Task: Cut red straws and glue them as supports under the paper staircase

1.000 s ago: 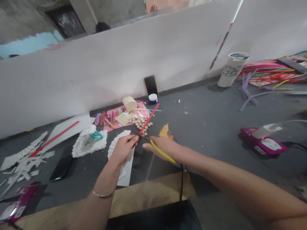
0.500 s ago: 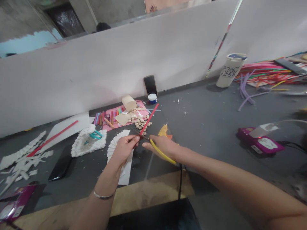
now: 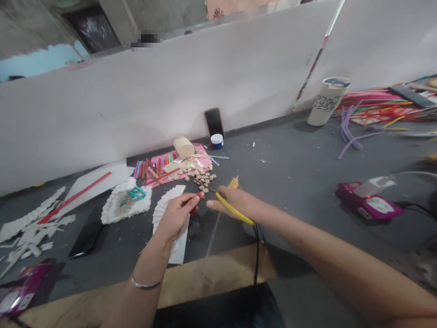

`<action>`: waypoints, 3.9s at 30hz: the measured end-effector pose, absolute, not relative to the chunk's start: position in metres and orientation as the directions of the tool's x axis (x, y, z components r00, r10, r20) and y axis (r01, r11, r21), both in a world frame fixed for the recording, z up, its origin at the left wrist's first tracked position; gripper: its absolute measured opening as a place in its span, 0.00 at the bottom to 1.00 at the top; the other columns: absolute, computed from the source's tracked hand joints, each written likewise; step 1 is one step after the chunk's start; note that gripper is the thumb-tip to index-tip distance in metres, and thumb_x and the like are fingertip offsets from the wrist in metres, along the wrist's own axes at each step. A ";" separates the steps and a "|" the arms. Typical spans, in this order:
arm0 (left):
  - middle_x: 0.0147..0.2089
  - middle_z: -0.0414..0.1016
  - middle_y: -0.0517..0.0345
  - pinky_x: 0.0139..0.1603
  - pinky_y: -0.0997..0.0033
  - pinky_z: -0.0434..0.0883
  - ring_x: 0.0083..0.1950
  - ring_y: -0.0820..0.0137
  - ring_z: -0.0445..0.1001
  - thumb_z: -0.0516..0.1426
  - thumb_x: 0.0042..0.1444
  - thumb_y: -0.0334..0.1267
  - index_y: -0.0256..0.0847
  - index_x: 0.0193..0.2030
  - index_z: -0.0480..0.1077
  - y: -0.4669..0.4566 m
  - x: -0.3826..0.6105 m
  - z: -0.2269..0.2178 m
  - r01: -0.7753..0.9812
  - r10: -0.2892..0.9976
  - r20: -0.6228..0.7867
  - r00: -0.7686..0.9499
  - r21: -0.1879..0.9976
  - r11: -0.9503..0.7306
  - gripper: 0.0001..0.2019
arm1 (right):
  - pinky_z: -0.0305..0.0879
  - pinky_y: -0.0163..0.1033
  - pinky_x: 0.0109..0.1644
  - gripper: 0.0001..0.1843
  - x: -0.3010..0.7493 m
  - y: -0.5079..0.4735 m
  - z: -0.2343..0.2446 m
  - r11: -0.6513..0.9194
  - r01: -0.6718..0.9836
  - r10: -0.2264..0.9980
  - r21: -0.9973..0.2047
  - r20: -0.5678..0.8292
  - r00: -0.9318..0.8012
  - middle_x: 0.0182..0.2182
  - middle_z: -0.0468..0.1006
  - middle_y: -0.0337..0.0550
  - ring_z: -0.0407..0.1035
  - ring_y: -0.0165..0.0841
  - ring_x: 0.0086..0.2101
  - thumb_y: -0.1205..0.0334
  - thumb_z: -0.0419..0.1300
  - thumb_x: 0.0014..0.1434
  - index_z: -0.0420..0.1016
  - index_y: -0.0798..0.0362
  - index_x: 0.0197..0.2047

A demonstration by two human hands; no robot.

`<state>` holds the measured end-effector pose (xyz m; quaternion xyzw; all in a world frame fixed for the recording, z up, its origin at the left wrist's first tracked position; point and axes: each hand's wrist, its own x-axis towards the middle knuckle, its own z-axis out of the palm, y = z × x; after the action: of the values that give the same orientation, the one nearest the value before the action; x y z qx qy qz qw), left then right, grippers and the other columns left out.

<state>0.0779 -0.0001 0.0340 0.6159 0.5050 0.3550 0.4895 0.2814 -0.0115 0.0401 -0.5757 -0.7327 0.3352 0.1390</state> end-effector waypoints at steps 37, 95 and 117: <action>0.55 0.72 0.43 0.56 0.57 0.67 0.57 0.57 0.69 0.57 0.58 0.49 0.38 0.56 0.68 -0.010 -0.018 0.004 0.679 0.883 0.448 0.143 0.605 -0.417 0.23 | 0.59 0.33 0.34 0.06 0.181 -0.022 -0.006 0.255 0.551 0.967 -0.795 0.207 -0.149 0.30 0.80 0.41 0.70 0.30 0.29 0.62 0.59 0.60 0.76 0.53 0.37; 0.36 0.75 0.56 0.40 0.73 0.67 0.39 0.71 0.73 0.55 0.62 0.39 0.40 0.35 0.76 -0.092 0.002 0.026 0.380 0.931 0.334 0.148 0.850 -0.366 0.09 | 0.60 0.35 0.35 0.05 0.156 -0.099 0.026 0.223 0.579 0.974 -0.784 0.160 -0.160 0.29 0.76 0.39 0.68 0.31 0.31 0.62 0.61 0.58 0.72 0.52 0.31; 0.27 0.74 0.60 0.32 0.75 0.65 0.29 0.73 0.71 0.52 0.62 0.41 0.40 0.31 0.70 -0.112 0.015 0.032 0.257 0.946 0.097 0.309 0.949 -0.182 0.12 | 0.66 0.36 0.38 0.05 0.180 -0.109 0.027 0.260 0.222 0.963 -0.940 0.237 -0.126 0.32 0.76 0.40 0.71 0.31 0.33 0.61 0.61 0.59 0.79 0.49 0.35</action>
<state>0.0154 -0.1115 0.0321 0.6689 0.4495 0.3786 0.4551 0.1804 -0.1094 0.0275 -0.4636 -0.6389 0.3936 0.4711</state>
